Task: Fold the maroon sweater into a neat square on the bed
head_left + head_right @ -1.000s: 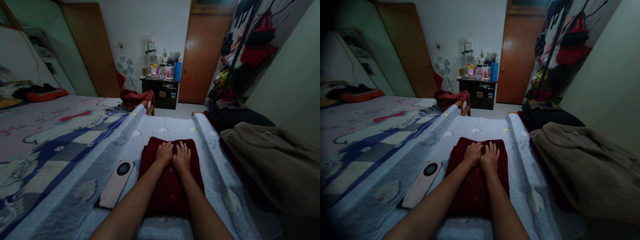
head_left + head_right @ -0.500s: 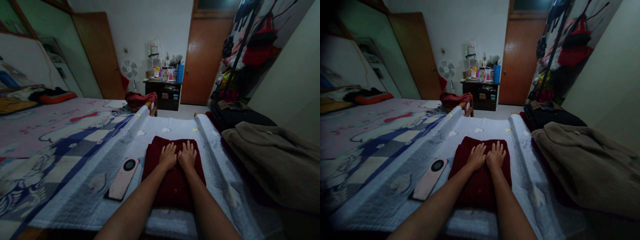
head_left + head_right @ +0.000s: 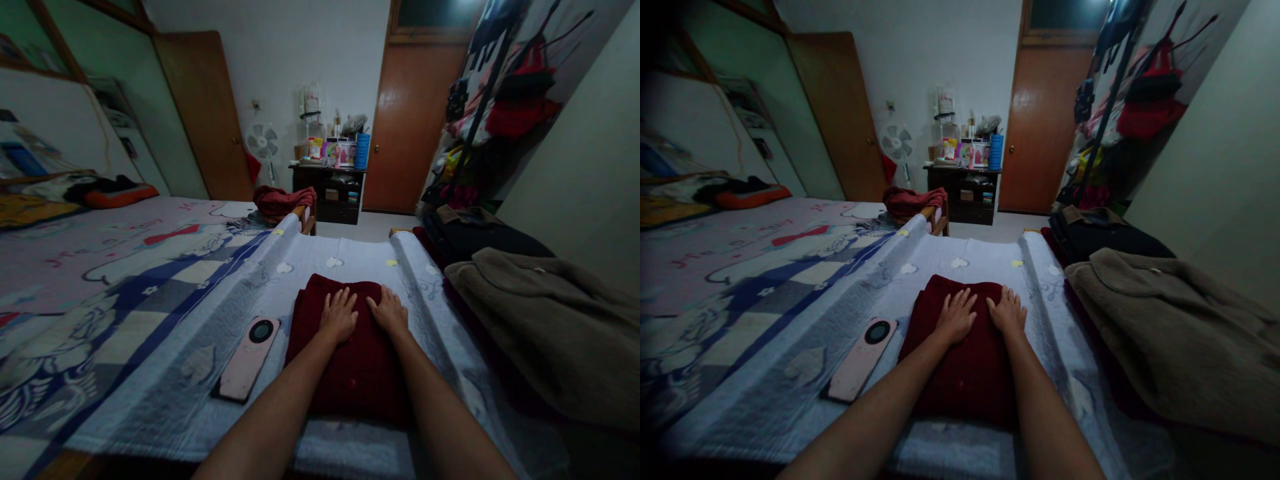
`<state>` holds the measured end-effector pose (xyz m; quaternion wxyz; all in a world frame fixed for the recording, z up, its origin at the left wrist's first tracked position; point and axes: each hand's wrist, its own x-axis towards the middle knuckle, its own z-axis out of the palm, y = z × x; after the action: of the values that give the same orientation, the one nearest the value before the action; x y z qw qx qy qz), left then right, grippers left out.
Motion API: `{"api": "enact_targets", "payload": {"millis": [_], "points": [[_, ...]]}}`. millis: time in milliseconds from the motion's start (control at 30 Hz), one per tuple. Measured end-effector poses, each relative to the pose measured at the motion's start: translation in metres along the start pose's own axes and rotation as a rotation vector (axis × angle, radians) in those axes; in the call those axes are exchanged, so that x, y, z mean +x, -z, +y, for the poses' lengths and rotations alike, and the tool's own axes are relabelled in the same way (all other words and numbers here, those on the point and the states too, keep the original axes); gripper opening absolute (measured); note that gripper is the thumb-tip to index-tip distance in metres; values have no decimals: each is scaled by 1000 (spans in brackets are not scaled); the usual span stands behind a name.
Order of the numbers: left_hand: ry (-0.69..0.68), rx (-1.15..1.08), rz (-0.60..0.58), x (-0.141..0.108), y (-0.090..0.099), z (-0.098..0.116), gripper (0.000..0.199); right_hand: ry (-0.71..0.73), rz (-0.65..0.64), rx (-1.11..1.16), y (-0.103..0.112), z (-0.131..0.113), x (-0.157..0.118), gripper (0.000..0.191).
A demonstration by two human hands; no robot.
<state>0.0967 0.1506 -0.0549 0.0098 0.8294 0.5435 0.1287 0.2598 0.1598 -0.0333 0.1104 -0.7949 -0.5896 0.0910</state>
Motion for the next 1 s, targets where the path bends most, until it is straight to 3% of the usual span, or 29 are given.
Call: {"api": "enact_targets", "payload": {"millis": [67,167,300,400,533,800,1000], "points": [[13,6,1,0,0,1,55,-17,23,-7,1,-1,-1,74],[41,10,4,0,0,1,55,3,176,-63,3,-11,-5,71],[48,1,1,1,-1,1,56,199,378,-31,2,-24,-5,58],[41,13,16,0,-3,0,56,317,355,69,-4,-26,-2,44],[48,34,30,0,-5,0,55,363,341,124,-17,-19,2,39],[42,26,33,0,-2,0,55,318,302,60,-18,-22,-3,47],[60,19,2,0,-1,1,56,202,256,-41,-15,-27,-8,51]]}}
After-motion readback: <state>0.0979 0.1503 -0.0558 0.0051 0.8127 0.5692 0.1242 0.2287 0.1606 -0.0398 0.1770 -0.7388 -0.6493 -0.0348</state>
